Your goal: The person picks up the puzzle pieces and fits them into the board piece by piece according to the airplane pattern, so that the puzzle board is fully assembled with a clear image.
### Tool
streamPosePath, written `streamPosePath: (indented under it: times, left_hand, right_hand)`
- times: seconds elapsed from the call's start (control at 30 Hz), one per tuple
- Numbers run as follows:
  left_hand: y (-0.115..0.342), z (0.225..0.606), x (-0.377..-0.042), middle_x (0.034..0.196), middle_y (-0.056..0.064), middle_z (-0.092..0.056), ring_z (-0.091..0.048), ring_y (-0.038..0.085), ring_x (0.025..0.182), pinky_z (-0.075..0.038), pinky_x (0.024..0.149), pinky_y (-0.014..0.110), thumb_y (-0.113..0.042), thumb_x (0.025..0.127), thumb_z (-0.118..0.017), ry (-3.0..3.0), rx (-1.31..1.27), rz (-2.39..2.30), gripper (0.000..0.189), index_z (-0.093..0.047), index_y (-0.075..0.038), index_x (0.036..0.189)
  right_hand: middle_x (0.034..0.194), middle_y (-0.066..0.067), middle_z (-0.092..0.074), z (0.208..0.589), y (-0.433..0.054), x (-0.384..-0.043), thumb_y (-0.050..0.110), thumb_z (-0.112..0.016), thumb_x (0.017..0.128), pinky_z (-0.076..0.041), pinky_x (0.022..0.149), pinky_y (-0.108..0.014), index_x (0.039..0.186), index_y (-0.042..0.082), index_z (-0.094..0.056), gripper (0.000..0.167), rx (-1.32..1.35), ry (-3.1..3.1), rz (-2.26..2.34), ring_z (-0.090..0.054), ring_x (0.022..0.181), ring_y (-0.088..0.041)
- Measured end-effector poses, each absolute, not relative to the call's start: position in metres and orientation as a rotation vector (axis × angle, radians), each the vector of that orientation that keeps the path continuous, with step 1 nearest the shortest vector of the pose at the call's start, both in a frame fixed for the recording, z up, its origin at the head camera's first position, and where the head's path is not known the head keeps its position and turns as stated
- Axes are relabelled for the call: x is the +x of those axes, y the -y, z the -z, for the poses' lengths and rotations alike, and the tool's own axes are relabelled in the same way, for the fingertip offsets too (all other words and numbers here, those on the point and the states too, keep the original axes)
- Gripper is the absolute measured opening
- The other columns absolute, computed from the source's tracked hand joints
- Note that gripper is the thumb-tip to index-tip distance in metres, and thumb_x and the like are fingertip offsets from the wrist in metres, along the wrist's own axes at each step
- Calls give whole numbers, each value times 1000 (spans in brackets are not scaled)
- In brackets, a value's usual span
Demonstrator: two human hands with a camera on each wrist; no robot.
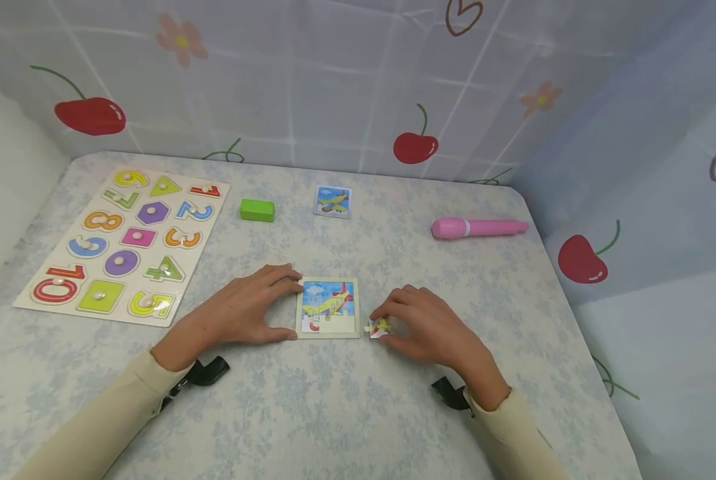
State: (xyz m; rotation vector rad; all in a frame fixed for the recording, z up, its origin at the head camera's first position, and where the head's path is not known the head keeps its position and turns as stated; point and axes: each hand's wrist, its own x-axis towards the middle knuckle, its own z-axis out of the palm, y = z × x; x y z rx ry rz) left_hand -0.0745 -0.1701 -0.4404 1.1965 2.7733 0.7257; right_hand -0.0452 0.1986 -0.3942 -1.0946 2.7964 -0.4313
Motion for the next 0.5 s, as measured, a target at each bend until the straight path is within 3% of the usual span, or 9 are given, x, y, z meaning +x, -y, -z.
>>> streamPosePath:
  times: [0.5]
  left_hand:
    - [171,441,-75,154,6,-55,-49,28,148,-57,99,51,-56,83,-90,-2768,1192,-710,77,-68,-12,142]
  right_hand:
    - [111,7,-70,394,-166,-58,30,-88,92,-51,88,-38,118,24,-81,28,-1177,-2771,416,-61,100,-15]
